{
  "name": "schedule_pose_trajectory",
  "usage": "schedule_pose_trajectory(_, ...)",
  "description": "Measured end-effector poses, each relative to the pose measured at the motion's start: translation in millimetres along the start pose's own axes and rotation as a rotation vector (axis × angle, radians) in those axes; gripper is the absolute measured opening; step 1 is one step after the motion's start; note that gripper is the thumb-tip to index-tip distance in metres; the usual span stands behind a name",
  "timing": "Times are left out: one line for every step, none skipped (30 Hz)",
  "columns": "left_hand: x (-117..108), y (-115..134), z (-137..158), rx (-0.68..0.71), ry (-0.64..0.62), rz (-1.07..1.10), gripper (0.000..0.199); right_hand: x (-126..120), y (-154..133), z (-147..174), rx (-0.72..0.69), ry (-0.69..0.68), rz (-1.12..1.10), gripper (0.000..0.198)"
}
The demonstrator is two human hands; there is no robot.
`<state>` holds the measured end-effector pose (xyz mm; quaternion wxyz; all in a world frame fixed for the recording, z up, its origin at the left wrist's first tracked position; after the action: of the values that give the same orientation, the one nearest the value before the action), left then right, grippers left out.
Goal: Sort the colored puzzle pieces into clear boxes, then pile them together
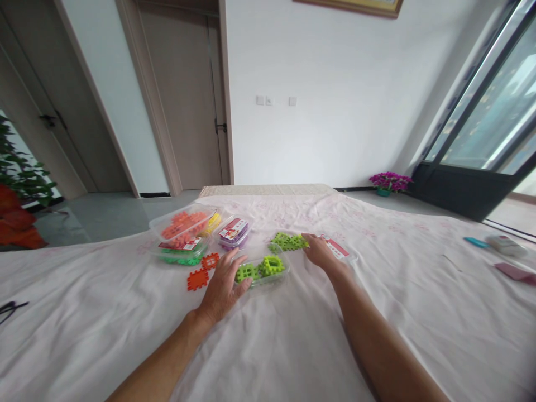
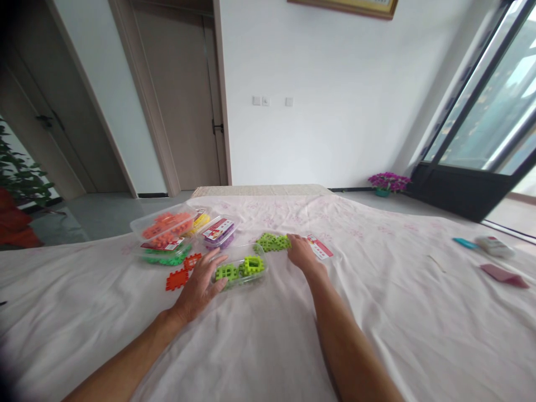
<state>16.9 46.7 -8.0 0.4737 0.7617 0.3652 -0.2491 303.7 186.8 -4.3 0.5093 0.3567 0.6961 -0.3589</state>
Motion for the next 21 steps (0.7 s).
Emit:
schedule_pose_trajectory(0.0, -0.1, 0.2, -0.001, -0.001, 0.0, 0.051, 4.1, -2.4, -0.1, -0.023, -0.008, 0.001, 0.055)
schedule_pose_trajectory(-0.1, -0.3, 0.3, -0.001, -0.001, 0.0, 0.051, 6.6, -5.0, -0.1, -0.044, -0.012, 0.005, 0.054)
schedule_pose_trajectory(-0.3, -0.4, 0.4, -0.002, 0.0, 0.0, 0.051, 7.8, -7.3, 0.1, -0.061, -0.013, 0.006, 0.052)
schedule_pose_trajectory(-0.6, -0.5, 0.5, -0.002, 0.003, -0.001, 0.051, 7.7, -9.1, 0.5, -0.074, -0.012, 0.005, 0.05)
schedule_pose_trajectory(-1.0, -0.4, 0.6, -0.002, 0.006, -0.001, 0.051, 6.3, -10.3, 1.0, -0.077, -0.003, 0.003, 0.047)
schedule_pose_trajectory(-1.5, -0.3, 0.7, -0.002, 0.01, -0.001, 0.051, 4.0, -10.5, 1.9, -0.064, 0.009, 0.004, 0.043)
schedule_pose_trajectory(-1.9, -0.1, 0.7, -0.002, 0.013, 0.0, 0.051, 1.2, -10.2, 2.8, -0.041, 0.021, 0.011, 0.04)
schedule_pose_trajectory(-2.3, 0.2, 0.7, -0.004, 0.016, 0.001, 0.05, -1.5, -9.9, 3.7, -0.013, 0.032, 0.021, 0.037)
schedule_pose_trajectory(-2.6, 0.5, 0.7, -0.006, 0.017, 0.002, 0.05, -3.9, -10.0, 4.6, 0.012, 0.041, 0.034, 0.037)
schedule_pose_trajectory(-2.8, 0.8, 0.7, -0.007, 0.016, 0.003, 0.05, -5.9, -10.7, 5.2, 0.032, 0.05, 0.047, 0.038)
schedule_pose_trajectory(-2.7, 1.1, 0.6, -0.008, 0.014, 0.003, 0.05, -7.2, -12.1, 5.6, 0.042, 0.055, 0.058, 0.04)
schedule_pose_trajectory(-2.6, 1.3, 0.6, -0.008, 0.011, 0.004, 0.051, -8.0, -13.5, 5.8, 0.047, 0.057, 0.064, 0.042)
schedule_pose_trajectory(-2.4, 1.5, 0.5, -0.007, 0.009, 0.004, 0.051, -8.7, -14.5, 6.0, 0.054, 0.06, 0.068, 0.044)
schedule_pose_trajectory(-2.2, 1.5, 0.4, -0.007, 0.006, 0.004, 0.051, -9.4, -14.8, 6.1, 0.065, 0.062, 0.069, 0.046)
schedule_pose_trajectory(-2.0, 1.4, 0.4, -0.007, 0.004, 0.005, 0.051, -10.6, -14.2, 6.2, 0.082, 0.064, 0.069, 0.047)
schedule_pose_trajectory(-1.9, 1.2, 0.3, -0.008, 0.004, 0.006, 0.051, -12.5, -12.8, 6.2, 0.103, 0.071, 0.065, 0.048)
schedule_pose_trajectory(-1.8, 0.9, 0.3, -0.008, 0.005, 0.007, 0.05, -15.5, -11.1, 6.1, 0.129, 0.086, 0.058, 0.049)
schedule_pose_trajectory(-1.6, 0.7, 0.2, -0.009, 0.005, 0.007, 0.05, -19.6, -9.7, 5.8, 0.15, 0.109, 0.044, 0.051)
schedule_pose_trajectory(-1.4, 0.5, 0.2, -0.009, 0.004, 0.007, 0.05, -24.3, -9.5, 5.0, 0.162, 0.138, 0.019, 0.053)
schedule_pose_trajectory(-1.1, 0.3, 0.2, -0.01, 0.002, 0.006, 0.05, -29.2, -11.0, 3.7, 0.159, 0.168, -0.024, 0.055)
schedule_pose_trajectory(-0.8, 0.1, 0.1, -0.009, 0.0, 0.006, 0.05, -34.0, -15.0, 1.9, 0.139, 0.195, -0.084, 0.055)
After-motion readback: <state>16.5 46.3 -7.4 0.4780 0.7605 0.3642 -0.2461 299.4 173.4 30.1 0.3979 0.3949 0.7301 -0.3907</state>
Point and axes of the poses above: each hand's wrist, its own z-axis away from the middle knuckle, its own x-axis out of the palm, y = z × x, the point moved 6 cm from there along -z, towards the middle knuckle, and after that the axes turned 14 degrees about -x, right-handed, at the moved point
